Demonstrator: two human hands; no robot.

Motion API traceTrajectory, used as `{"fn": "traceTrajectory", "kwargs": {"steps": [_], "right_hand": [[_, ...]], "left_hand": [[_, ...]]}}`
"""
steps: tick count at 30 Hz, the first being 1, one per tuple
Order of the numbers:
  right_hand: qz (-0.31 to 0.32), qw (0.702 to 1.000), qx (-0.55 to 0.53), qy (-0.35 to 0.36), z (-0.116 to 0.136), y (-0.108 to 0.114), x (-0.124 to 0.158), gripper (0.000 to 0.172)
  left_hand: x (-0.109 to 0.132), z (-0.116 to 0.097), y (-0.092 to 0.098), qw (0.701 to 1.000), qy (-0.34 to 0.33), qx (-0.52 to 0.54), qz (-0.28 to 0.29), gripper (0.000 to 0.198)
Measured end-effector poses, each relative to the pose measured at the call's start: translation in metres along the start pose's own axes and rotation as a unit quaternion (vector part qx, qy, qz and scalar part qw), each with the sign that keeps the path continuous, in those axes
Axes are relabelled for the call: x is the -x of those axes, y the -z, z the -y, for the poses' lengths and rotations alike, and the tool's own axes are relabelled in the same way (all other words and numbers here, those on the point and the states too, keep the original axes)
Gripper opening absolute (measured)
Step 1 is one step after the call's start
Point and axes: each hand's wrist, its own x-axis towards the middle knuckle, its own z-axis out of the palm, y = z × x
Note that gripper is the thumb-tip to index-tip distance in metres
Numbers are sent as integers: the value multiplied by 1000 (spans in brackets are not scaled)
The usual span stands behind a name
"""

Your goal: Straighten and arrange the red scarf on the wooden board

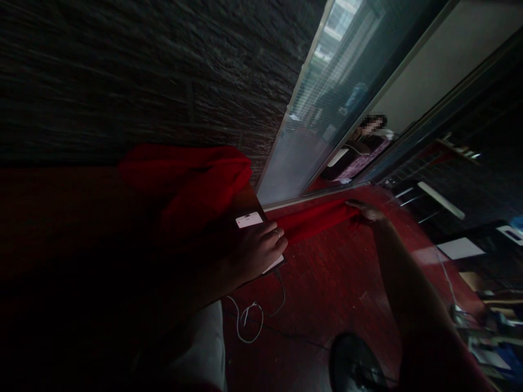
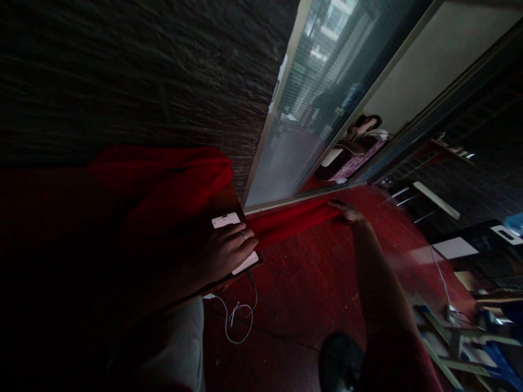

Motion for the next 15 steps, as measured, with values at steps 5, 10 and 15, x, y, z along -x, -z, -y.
{"fn": "traceTrajectory", "kwargs": {"steps": [5,10,15], "right_hand": [[0,1000,-9,6,-3,-3,-1,43],[-10,999,-14,27,-4,-7,-4,39],[-24,999,-14,39,-4,-6,-3,40]], "left_hand": [[10,-7,-6,999,-34,15,-37,13],[14,-8,-20,1000,3,12,1,11],[7,-4,-23,998,28,57,15,12]]}}
